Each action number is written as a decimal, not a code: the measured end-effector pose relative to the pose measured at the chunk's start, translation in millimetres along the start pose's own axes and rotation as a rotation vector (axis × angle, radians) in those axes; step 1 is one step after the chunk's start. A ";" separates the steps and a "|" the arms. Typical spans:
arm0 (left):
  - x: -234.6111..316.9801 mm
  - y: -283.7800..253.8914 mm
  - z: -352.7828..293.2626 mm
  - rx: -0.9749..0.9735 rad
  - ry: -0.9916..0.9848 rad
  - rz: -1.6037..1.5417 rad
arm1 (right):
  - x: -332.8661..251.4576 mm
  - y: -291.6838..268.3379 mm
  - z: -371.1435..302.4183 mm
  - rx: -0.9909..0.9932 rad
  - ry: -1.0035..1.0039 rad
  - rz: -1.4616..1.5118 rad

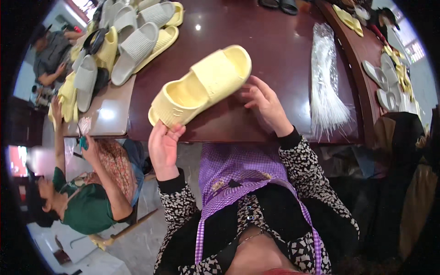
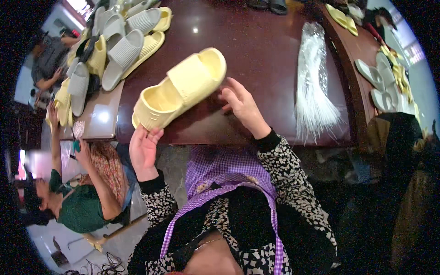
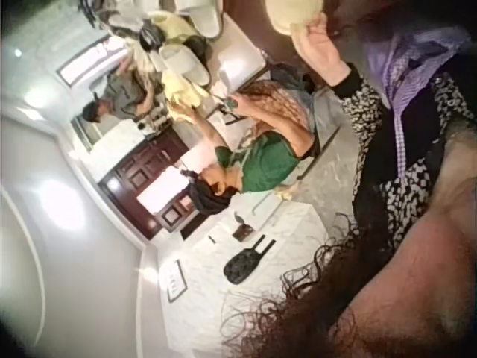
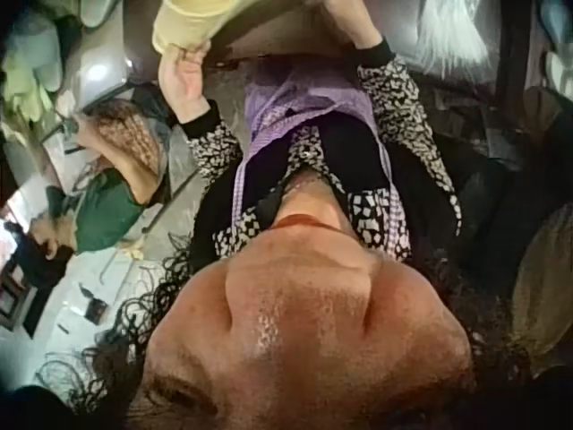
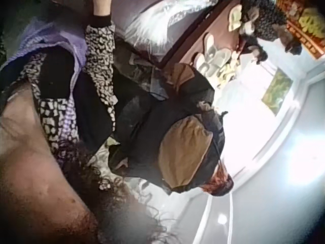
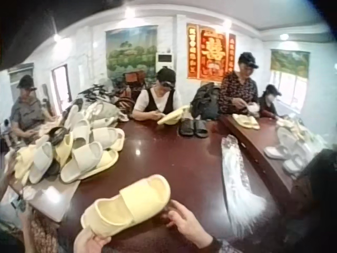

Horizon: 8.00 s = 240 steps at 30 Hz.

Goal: The person tags pairs of slippers together by taking plastic fasteners from the table and threading them through each pair of slippers by hand.

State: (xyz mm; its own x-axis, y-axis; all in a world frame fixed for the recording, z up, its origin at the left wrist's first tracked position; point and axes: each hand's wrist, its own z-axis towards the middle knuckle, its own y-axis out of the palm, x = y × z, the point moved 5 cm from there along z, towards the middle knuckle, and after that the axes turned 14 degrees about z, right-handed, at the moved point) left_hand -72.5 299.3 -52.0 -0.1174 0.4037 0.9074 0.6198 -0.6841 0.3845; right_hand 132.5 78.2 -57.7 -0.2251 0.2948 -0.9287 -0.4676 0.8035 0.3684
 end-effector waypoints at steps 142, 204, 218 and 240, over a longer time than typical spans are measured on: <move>-30.1 124.9 -41.5 -0.512 0.463 1.122 | -87.7 -49.4 -97.6 0.160 -0.412 0.012; -44.6 148.6 -24.3 -0.385 1.140 1.604 | 7.4 -66.5 50.1 0.035 -0.570 -0.760; -52.8 136.6 0.3 -0.394 1.034 1.584 | 0.5 -51.4 36.3 -0.078 -0.419 -0.881; -49.0 108.3 -28.3 -0.371 0.924 1.563 | 3.1 -92.2 63.8 0.002 -0.303 -0.923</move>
State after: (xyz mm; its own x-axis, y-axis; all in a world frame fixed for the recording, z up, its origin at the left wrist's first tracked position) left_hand -21.5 188.2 -50.1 -0.0892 -0.9807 0.1742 0.4028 -0.1955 -0.8942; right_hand 229.5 38.0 -97.3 0.4592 -0.3314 -0.8242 -0.3482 0.7864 -0.5102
